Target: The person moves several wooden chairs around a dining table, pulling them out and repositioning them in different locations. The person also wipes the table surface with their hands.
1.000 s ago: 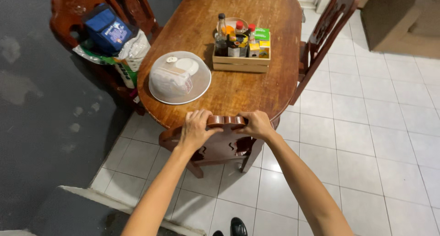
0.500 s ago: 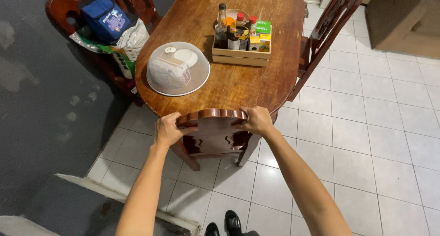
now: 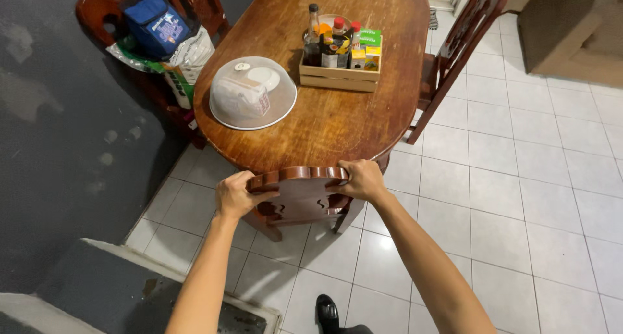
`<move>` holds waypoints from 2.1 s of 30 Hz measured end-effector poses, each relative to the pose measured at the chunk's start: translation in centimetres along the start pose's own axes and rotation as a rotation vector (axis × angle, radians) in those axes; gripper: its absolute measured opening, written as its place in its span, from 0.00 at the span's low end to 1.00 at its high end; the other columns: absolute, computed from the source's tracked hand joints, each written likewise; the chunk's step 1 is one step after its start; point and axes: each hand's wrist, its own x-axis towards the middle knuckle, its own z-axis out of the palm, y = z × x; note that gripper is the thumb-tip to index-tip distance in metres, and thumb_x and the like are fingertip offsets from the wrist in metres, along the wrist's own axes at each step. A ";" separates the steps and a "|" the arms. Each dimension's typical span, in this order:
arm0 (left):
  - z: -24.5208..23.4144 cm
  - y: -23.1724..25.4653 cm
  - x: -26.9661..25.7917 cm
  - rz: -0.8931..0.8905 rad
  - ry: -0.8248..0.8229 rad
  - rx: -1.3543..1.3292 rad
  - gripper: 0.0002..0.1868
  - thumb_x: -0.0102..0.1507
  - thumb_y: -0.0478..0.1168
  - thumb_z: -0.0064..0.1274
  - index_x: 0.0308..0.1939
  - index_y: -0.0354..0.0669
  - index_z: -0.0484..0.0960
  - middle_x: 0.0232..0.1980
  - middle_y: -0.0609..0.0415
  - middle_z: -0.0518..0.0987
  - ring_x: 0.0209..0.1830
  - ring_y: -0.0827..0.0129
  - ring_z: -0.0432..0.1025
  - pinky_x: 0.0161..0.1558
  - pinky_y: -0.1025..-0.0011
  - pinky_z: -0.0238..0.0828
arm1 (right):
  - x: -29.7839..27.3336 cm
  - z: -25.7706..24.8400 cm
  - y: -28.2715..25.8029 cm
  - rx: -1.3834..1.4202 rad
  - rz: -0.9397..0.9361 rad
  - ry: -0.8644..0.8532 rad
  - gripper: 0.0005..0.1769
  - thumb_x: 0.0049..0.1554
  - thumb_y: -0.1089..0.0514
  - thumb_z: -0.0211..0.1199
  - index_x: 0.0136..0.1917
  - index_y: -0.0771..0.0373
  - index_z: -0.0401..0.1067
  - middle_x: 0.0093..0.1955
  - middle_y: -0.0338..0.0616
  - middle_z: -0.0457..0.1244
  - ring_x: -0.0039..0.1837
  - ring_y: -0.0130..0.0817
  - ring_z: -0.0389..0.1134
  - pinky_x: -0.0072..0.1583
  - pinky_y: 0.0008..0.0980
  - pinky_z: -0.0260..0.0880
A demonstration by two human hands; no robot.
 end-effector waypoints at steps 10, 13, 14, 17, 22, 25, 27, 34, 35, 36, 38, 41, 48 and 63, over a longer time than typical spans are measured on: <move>-2.3 3.7 -6.7 -0.038 -0.060 0.042 0.32 0.42 0.66 0.73 0.24 0.45 0.77 0.24 0.56 0.78 0.24 0.61 0.74 0.26 0.63 0.70 | -7.4 -0.3 -3.4 -0.001 0.139 -0.082 0.26 0.35 0.40 0.81 0.41 0.54 0.78 0.37 0.43 0.70 0.42 0.45 0.71 0.45 0.44 0.68; -2.6 5.0 -8.4 -0.048 -0.060 0.055 0.32 0.42 0.67 0.73 0.23 0.45 0.76 0.24 0.55 0.77 0.24 0.60 0.74 0.26 0.62 0.69 | -9.4 -0.2 -3.4 0.024 0.103 -0.069 0.23 0.36 0.45 0.80 0.43 0.54 0.79 0.38 0.42 0.70 0.44 0.45 0.71 0.45 0.44 0.69; -2.8 5.5 -9.1 -0.061 -0.070 0.063 0.32 0.42 0.67 0.73 0.22 0.45 0.76 0.24 0.55 0.77 0.24 0.60 0.74 0.26 0.62 0.69 | -10.1 -0.2 -3.5 0.023 0.096 -0.069 0.23 0.36 0.46 0.80 0.44 0.53 0.79 0.39 0.42 0.70 0.44 0.45 0.71 0.46 0.44 0.69; -3.1 7.0 -11.1 -0.063 -0.066 0.069 0.32 0.42 0.66 0.73 0.22 0.45 0.75 0.23 0.55 0.76 0.23 0.60 0.73 0.26 0.62 0.69 | -12.1 0.0 -3.4 -0.003 0.106 -0.108 0.24 0.37 0.49 0.79 0.48 0.51 0.79 0.39 0.42 0.70 0.44 0.44 0.71 0.46 0.44 0.69; -3.1 9.8 -13.8 -0.043 -0.049 0.087 0.33 0.43 0.67 0.72 0.20 0.46 0.73 0.22 0.56 0.75 0.22 0.61 0.73 0.27 0.63 0.69 | -15.0 -0.8 -3.5 0.020 0.127 -0.149 0.25 0.37 0.50 0.79 0.51 0.47 0.80 0.39 0.41 0.71 0.44 0.43 0.72 0.47 0.43 0.70; -3.0 11.7 -15.7 -0.007 -0.003 0.087 0.33 0.45 0.68 0.71 0.20 0.45 0.73 0.22 0.55 0.75 0.23 0.61 0.73 0.27 0.62 0.69 | -16.8 -1.3 -3.4 0.007 0.145 -0.169 0.22 0.37 0.49 0.79 0.47 0.48 0.81 0.39 0.39 0.71 0.45 0.42 0.72 0.47 0.42 0.70; -2.8 13.0 -16.9 -0.004 0.010 0.093 0.33 0.45 0.69 0.69 0.21 0.45 0.73 0.22 0.55 0.75 0.23 0.60 0.73 0.28 0.62 0.69 | -18.1 -1.6 -3.2 -0.013 0.122 -0.166 0.23 0.36 0.48 0.80 0.47 0.48 0.80 0.39 0.39 0.71 0.45 0.42 0.72 0.47 0.42 0.70; -2.5 17.3 -21.2 -0.025 0.021 0.117 0.34 0.48 0.70 0.67 0.20 0.45 0.73 0.22 0.54 0.75 0.25 0.58 0.73 0.29 0.60 0.70 | -23.2 -2.4 -3.0 0.003 0.110 -0.175 0.23 0.37 0.50 0.79 0.48 0.45 0.81 0.40 0.39 0.71 0.47 0.41 0.71 0.49 0.41 0.70; -2.4 17.8 -21.7 -0.030 0.028 0.123 0.34 0.48 0.70 0.67 0.20 0.45 0.73 0.22 0.54 0.74 0.25 0.58 0.73 0.29 0.61 0.70 | -23.9 -2.4 -2.9 0.003 0.090 -0.168 0.23 0.37 0.50 0.79 0.49 0.45 0.81 0.40 0.39 0.71 0.47 0.41 0.71 0.49 0.41 0.70; -2.5 18.5 -22.2 -0.035 0.035 0.127 0.34 0.47 0.70 0.67 0.20 0.45 0.73 0.22 0.54 0.74 0.24 0.58 0.73 0.29 0.61 0.70 | -24.4 -2.6 -2.8 0.003 0.070 -0.161 0.24 0.37 0.51 0.79 0.49 0.45 0.81 0.40 0.39 0.71 0.47 0.41 0.71 0.49 0.41 0.70; -2.5 19.5 -23.1 -0.017 0.041 0.130 0.34 0.47 0.70 0.67 0.22 0.44 0.73 0.23 0.54 0.75 0.25 0.58 0.73 0.29 0.61 0.69 | -25.5 -2.8 -2.5 0.008 0.081 -0.165 0.23 0.37 0.51 0.79 0.49 0.46 0.81 0.41 0.39 0.70 0.47 0.41 0.71 0.49 0.41 0.70; -2.4 21.1 -24.1 -0.028 0.045 0.136 0.33 0.48 0.69 0.68 0.22 0.44 0.73 0.24 0.54 0.75 0.25 0.58 0.73 0.30 0.61 0.70 | -27.0 -3.2 -2.1 -0.011 0.055 -0.163 0.23 0.38 0.50 0.80 0.48 0.46 0.81 0.41 0.38 0.71 0.48 0.41 0.71 0.50 0.41 0.70; -2.0 24.6 -26.1 -0.023 0.077 0.146 0.33 0.49 0.71 0.64 0.23 0.45 0.74 0.25 0.55 0.76 0.27 0.59 0.74 0.30 0.62 0.70 | -30.0 -5.2 -1.4 -0.038 0.052 -0.198 0.23 0.37 0.48 0.81 0.48 0.44 0.81 0.40 0.37 0.70 0.48 0.40 0.71 0.50 0.40 0.70; -4.3 30.0 -30.6 0.008 0.048 0.159 0.34 0.48 0.71 0.65 0.21 0.45 0.73 0.23 0.55 0.76 0.24 0.60 0.74 0.28 0.63 0.70 | -37.8 -6.8 -3.1 -0.059 0.105 -0.215 0.21 0.38 0.47 0.81 0.46 0.45 0.81 0.39 0.35 0.71 0.46 0.37 0.71 0.49 0.39 0.70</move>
